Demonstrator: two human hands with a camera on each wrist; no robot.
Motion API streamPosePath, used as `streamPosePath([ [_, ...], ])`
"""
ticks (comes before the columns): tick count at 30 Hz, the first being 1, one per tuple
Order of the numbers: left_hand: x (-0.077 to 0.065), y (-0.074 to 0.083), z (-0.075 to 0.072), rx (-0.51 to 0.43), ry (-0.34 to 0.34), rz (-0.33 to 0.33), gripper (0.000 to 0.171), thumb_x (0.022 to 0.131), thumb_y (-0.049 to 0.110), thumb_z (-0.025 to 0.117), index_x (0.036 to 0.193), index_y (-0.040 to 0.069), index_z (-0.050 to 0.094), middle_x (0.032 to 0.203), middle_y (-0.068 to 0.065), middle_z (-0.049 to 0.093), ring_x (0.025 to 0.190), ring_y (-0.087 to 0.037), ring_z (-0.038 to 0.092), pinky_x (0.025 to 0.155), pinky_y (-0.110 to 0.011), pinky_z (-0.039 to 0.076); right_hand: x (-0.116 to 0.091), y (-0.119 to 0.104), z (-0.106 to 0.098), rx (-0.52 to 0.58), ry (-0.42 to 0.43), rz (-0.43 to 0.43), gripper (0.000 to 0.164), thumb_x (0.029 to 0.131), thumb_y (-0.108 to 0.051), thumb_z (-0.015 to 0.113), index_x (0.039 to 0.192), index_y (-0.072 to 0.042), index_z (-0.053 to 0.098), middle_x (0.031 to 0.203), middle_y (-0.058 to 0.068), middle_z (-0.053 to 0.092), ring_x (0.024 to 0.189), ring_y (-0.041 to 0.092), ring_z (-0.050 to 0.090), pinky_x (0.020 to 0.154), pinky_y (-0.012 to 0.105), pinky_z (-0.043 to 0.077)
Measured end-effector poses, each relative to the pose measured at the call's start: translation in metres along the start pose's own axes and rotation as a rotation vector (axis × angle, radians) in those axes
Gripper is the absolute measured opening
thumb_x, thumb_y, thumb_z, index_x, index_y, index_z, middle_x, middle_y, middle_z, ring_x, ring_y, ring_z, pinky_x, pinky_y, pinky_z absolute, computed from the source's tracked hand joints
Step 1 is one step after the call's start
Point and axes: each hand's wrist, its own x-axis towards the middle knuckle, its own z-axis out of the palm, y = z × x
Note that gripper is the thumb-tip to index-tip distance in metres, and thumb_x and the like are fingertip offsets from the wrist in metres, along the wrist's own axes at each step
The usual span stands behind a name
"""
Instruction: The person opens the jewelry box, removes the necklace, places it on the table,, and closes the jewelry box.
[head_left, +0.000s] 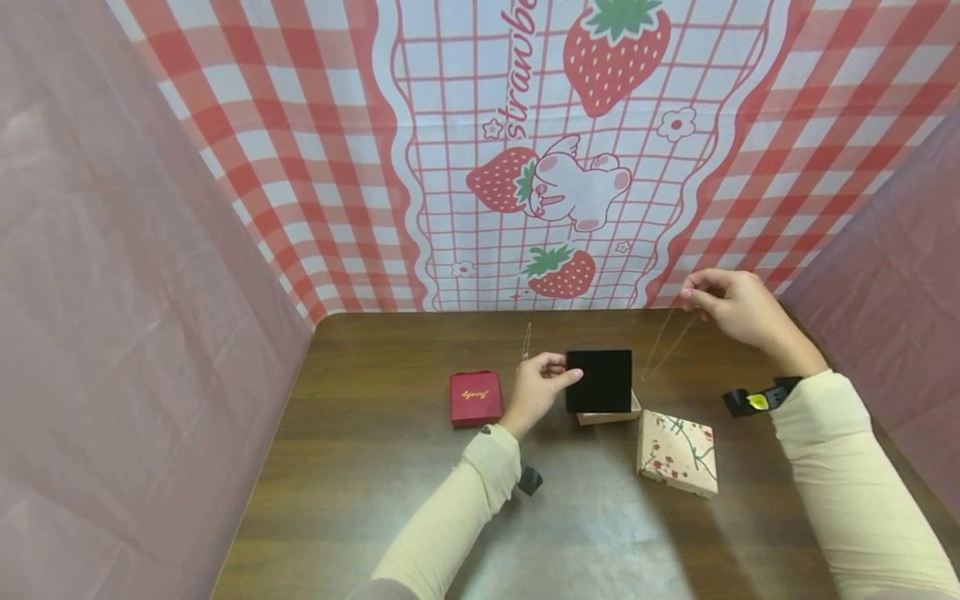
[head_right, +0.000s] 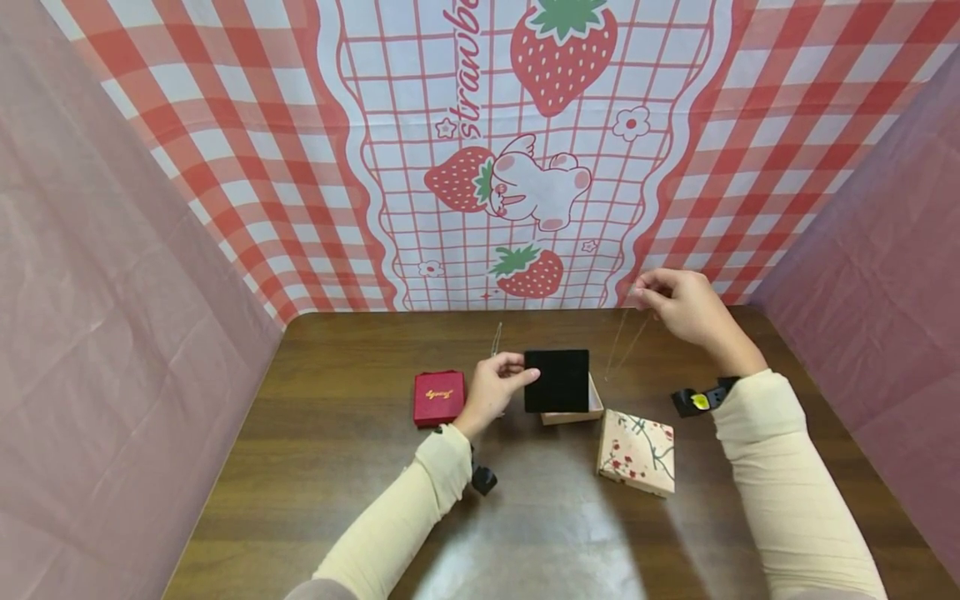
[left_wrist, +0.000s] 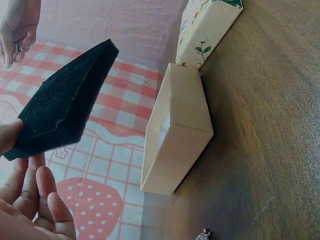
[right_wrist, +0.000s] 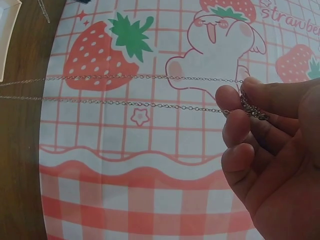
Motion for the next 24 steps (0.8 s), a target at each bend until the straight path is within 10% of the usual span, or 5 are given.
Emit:
streamPosePath([
  [11,-0.002,0.0,-0.001,-0.009,-0.02,-0.018,0.028,0.083,0.017,0.077,0.101,-0.002,0.07,0.095,-0.019,0.071,0.083,-0.017,0.066,0.073,-0.018,0.051,-0.013,0.006,-0.009,-0.024,-0.065,0.031,0.021,0.099,-0.02,0.056,0.094,-0.002,0.066,0.076,0.007,0.065,0.06,0.012,0.053,0.052,0.024,0.043],
  [20,-0.002,-0.003,0.001,0.004,-0.026,-0.014,0.028,0.083,0.018,0.077,0.101,-0.002,0.07,0.095,-0.018,0.072,0.08,-0.011,0.064,0.071,-0.016,0.051,0.006,0.03,-0.015,-0.081,-0.274,0.077,0.023,0.102,-0.018,0.049,0.099,0.0,0.063,0.082,0.007,0.067,0.065,0.011,0.056,0.054,0.026,0.045],
  [24,-0.002,-0.004,0.004,-0.007,-0.035,-0.015,0.028,0.083,0.017,0.077,0.101,-0.003,0.07,0.095,-0.019,0.072,0.079,-0.007,0.063,0.07,-0.015,0.05,0.021,0.047,-0.017,-0.097,-0.191,0.11,0.026,0.102,-0.018,0.049,0.1,0.003,0.063,0.082,0.012,0.067,0.064,0.01,0.055,0.054,0.028,0.045],
])
